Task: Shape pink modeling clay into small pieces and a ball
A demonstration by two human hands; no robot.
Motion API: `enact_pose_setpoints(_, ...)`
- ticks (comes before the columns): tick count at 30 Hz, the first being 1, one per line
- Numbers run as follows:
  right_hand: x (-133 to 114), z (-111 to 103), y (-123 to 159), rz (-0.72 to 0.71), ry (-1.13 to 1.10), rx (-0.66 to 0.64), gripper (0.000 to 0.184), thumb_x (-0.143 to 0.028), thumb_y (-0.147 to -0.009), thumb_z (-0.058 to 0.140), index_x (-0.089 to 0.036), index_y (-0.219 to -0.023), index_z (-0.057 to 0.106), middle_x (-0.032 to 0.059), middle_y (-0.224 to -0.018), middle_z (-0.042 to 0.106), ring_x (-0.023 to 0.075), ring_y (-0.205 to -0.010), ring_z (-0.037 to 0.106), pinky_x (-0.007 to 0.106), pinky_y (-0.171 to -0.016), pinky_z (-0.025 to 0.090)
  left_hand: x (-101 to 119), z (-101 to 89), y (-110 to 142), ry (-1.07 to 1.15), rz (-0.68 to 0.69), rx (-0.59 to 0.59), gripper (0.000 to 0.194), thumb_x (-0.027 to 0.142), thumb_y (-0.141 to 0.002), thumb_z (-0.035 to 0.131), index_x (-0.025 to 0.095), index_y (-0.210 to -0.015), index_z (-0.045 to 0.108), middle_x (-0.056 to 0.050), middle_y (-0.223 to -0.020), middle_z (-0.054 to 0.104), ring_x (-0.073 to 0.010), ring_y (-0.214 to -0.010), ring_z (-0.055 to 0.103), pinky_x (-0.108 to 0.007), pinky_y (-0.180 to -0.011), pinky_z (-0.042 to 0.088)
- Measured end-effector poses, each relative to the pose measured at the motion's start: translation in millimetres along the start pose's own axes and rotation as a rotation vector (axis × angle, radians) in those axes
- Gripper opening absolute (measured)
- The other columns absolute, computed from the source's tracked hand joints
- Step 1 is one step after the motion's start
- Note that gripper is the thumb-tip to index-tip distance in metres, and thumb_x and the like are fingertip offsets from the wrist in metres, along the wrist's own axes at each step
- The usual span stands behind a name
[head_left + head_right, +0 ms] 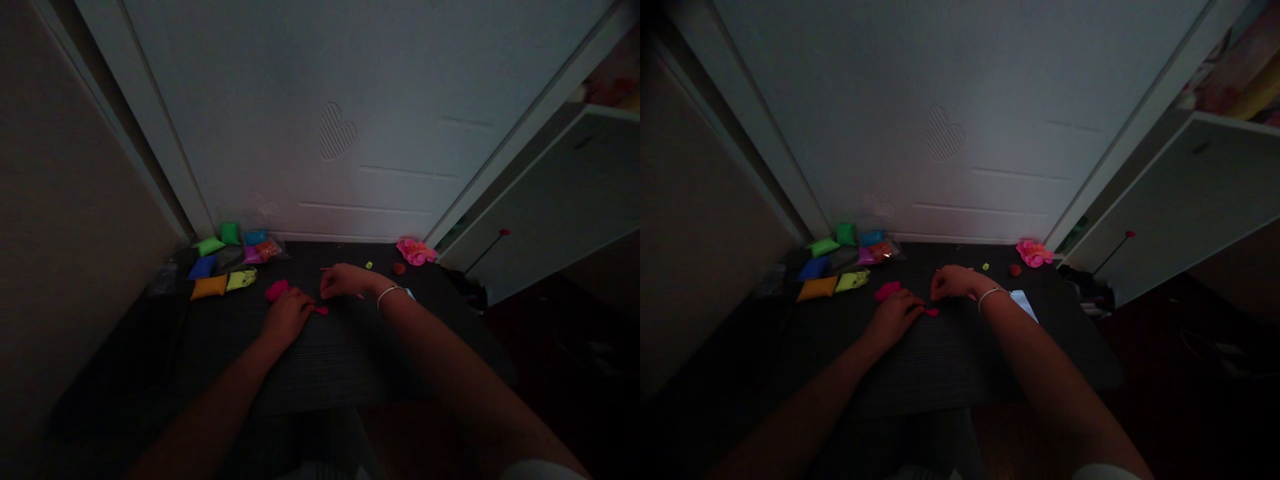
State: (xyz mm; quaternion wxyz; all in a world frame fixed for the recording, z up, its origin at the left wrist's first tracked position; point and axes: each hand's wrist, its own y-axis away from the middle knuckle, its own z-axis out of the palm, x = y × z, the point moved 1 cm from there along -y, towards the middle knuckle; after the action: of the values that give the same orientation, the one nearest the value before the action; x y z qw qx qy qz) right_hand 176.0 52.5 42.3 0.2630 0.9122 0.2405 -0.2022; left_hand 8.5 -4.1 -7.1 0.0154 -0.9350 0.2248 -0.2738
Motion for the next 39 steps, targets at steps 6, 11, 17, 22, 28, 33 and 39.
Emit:
enact_pose_setpoints(6,6,10,-1,-0.070,-0.052,-0.058,0.021,-0.028,-0.072,0.056,-0.015,-0.086,0.065,0.0014,-0.077,0.065,0.0122,-0.069,0.056,0.019,-0.059,0.039,-1,-1.5,0,0.040,-0.015,-0.004,0.015,0.023,-0.077,0.051,0.017,-0.081,0.065,-0.005,-0.085,0.060,-0.0193,-0.085,0.055,-0.032,-0.077,0.042)
enact_pose_setpoints(11,5,12,-7,-0.182,-0.160,-0.139,0.028,-0.027,-0.073,0.056,-0.017,-0.098,0.063,-0.0003,-0.082,0.065,0.0115,-0.073,0.056,0.020,-0.065,0.039,-4,-0.8,-1,0.023,-0.029,0.013,0.014,0.022,-0.078,0.049,0.017,-0.078,0.062,-0.006,-0.083,0.059,-0.0193,-0.082,0.055,-0.032,-0.072,0.042)
enact_pose_setpoints(17,3,18,-13,-0.199,-0.224,-0.224,0.023,-0.026,-0.068,0.060,-0.015,-0.087,0.065,-0.0017,-0.072,0.063,0.0106,-0.068,0.056,0.019,-0.063,0.040,-1,-2.5,-1,-0.005,-0.076,0.022,0.014,0.018,-0.078,0.045,0.016,-0.075,0.059,-0.006,-0.080,0.057,-0.0179,-0.077,0.054,-0.030,-0.068,0.041)
enact_pose_setpoints(22,-2,21,-15,-0.151,-0.125,-0.222,0.017,-0.025,-0.067,0.060,-0.016,-0.081,0.065,-0.0030,-0.065,0.061,0.0096,-0.061,0.054,0.018,-0.056,0.038,2,-5.0,-1,-0.002,-0.083,0.012,0.014,0.017,-0.078,0.045,0.016,-0.075,0.058,-0.006,-0.080,0.056,-0.0176,-0.077,0.054,-0.029,-0.067,0.041)
enact_pose_setpoints(28,-6,16,-11,-0.017,0.100,-0.064,0.034,-0.046,-0.067,0.058,-0.015,-0.077,0.065,0.0008,-0.067,0.061,0.0114,-0.059,0.052,0.020,-0.049,0.033,2,-5.2,-1,0.015,-0.084,0.017,0.012,0.017,-0.077,0.048,0.016,-0.078,0.059,-0.005,-0.082,0.057,-0.0179,-0.079,0.054,-0.030,-0.070,0.042)
enact_pose_setpoints(33,0,15,-8,0.097,-0.040,-0.152,0.040,-0.053,-0.070,0.053,-0.014,-0.074,0.062,0.0013,-0.065,0.059,0.0092,-0.053,0.049,0.020,-0.045,0.034,1,-4.1,0,0.029,-0.037,-0.001,0.015,0.020,-0.077,0.048,0.017,-0.080,0.063,-0.006,-0.084,0.058,-0.0184,-0.081,0.055,-0.031,-0.072,0.042)
enact_pose_setpoints(39,8,18,-5,0.218,-0.189,-0.195,0.044,-0.058,-0.063,0.058,-0.014,-0.067,0.058,0.0008,-0.065,0.059,0.0071,-0.050,0.049,0.019,-0.047,0.039,-2,-4.1,0,0.058,-0.013,-0.014,0.016,0.020,-0.075,0.051,0.018,-0.079,0.067,-0.006,-0.087,0.060,-0.0190,-0.083,0.056,-0.032,-0.075,0.043)
